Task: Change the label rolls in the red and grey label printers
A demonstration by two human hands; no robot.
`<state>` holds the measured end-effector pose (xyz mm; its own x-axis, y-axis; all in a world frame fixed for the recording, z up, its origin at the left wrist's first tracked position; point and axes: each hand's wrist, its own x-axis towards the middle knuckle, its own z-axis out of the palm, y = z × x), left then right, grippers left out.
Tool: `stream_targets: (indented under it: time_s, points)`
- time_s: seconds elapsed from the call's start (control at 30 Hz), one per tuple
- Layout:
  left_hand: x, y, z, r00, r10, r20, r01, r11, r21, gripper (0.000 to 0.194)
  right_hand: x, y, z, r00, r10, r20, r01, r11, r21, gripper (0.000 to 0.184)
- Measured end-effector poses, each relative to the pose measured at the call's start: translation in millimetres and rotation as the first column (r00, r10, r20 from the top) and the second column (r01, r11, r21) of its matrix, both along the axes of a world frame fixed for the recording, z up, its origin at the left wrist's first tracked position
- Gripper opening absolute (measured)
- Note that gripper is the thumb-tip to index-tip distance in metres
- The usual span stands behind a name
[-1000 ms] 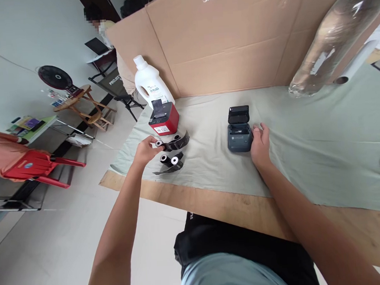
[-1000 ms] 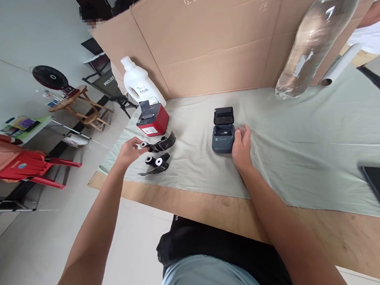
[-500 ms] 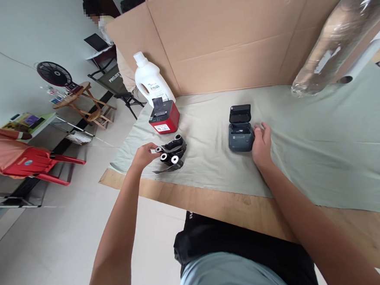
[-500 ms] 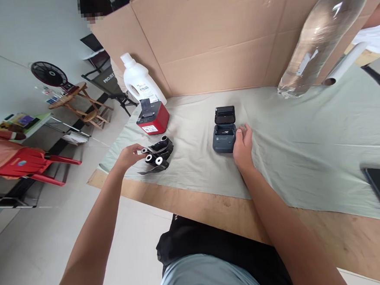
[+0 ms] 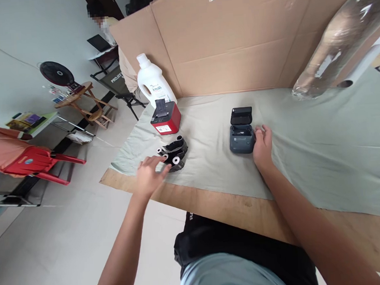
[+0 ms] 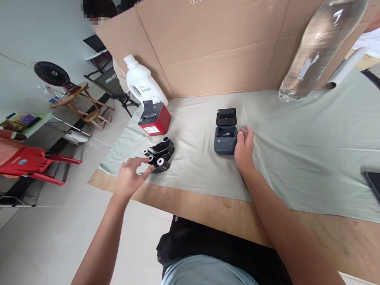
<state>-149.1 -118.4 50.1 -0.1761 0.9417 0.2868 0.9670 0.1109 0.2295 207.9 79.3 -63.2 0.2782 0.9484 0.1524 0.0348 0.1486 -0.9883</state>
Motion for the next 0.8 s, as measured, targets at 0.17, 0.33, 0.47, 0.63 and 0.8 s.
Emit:
stream_targets:
  time_s: [0.17,0.33,0.47,0.63,0.8]
  points:
    - [40,4,-21.2,0.985,-0.04,-0.17,0.031,0.998,-0.051,0.039,0,4,-2.0,1.0,-0.009,-0.009,0.009,1.0,0.001,0.061]
    - [57,-2,-35.3,0.991,0.004,-0.134,0.001,0.999,0.041,0.03,-2,4,1.0,0.999,-0.018,-0.031,0.017,1.0,-0.024,0.061]
    - [69,-8,-30.5,0.985,-0.037,0.166,0.016,0.992,0.126,0.023,-5,-16,30.8,0.984,-0.067,0.167,0.038,0.984,0.174,0.059]
    - [103,12,-10.2,0.549,-0.157,0.821,-0.025,0.979,0.204,0.046,-12,-70,102.5,0.792,0.326,0.517,-0.522,0.8,0.295,0.031]
    - [150,48,-16.2,0.174,-0.279,0.944,0.049,0.96,0.275,0.055,-12,-94,123.3,0.603,0.467,0.647,-0.705,0.692,0.158,0.028]
